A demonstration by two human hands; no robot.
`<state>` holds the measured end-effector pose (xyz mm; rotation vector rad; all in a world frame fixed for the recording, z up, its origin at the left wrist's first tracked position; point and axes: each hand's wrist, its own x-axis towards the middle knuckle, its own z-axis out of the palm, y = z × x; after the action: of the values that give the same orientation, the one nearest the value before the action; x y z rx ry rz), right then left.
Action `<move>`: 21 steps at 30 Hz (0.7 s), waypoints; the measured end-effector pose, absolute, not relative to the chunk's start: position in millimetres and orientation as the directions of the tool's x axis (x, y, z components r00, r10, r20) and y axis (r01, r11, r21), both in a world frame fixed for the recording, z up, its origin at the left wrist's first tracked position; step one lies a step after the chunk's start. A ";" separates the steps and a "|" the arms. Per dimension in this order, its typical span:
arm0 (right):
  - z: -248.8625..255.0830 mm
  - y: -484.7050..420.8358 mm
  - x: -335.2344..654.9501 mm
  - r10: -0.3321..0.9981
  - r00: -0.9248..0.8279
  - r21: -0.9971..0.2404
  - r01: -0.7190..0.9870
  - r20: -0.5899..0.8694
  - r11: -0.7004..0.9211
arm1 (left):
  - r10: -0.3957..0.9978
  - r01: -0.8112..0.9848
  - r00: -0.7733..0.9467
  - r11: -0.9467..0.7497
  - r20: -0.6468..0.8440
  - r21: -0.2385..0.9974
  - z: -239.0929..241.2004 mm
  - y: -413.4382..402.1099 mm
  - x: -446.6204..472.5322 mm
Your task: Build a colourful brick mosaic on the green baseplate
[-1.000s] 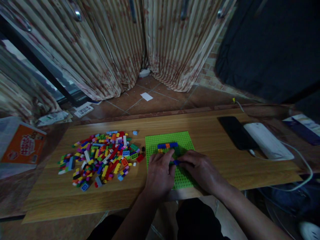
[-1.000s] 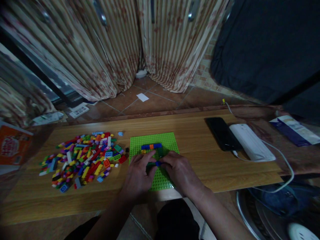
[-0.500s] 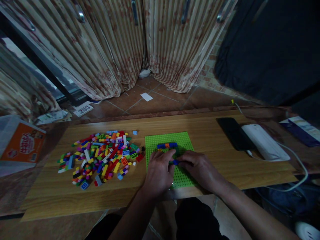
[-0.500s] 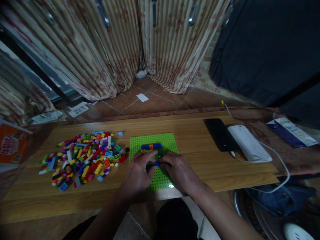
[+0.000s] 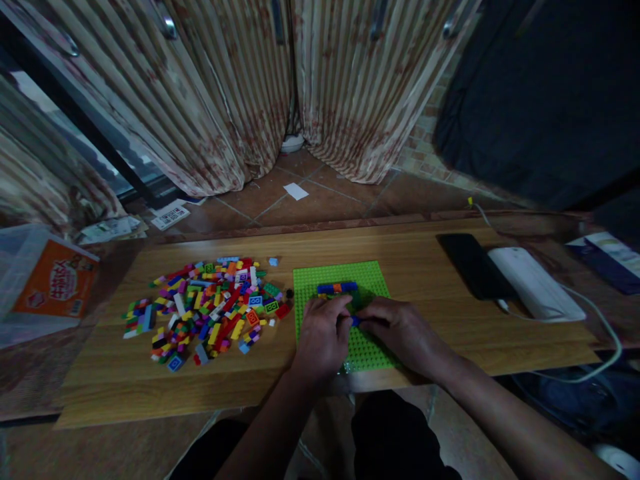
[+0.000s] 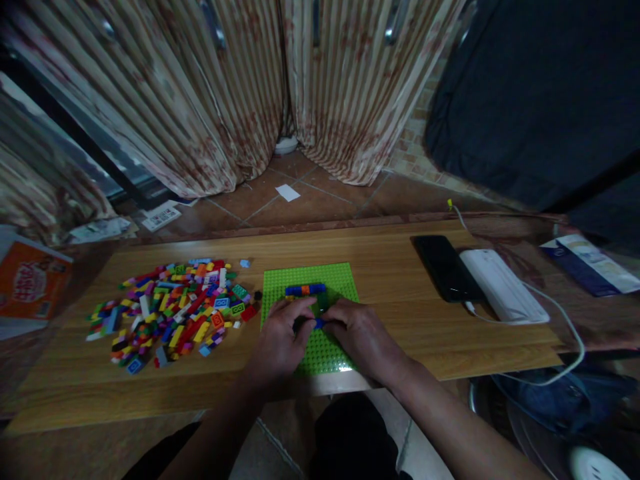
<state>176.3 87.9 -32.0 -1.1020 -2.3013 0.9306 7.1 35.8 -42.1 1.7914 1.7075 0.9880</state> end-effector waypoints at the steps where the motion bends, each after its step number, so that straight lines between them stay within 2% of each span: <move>1: -32.0 88.2 176.4 0.798 -0.598 -0.723 0.517 0.079 0.459 | 0.986 0.640 -0.047 -0.095 0.162 0.763 -42.1 37.0 7.9; 10: -32.1 92.0 177.1 0.783 -0.621 -0.724 0.520 0.043 0.452 | 0.996 0.630 -0.055 -0.016 0.066 0.776 -39.4 41.8 7.9; 21: -35.1 91.4 180.1 0.782 -0.619 -0.760 0.471 0.076 0.448 | 0.995 0.633 0.045 -0.096 0.087 0.768 -38.0 40.9 0.9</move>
<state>180.1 91.4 -35.1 -1.0555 -2.2847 1.0063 0.9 40.9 -38.0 1.7853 1.6377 0.8648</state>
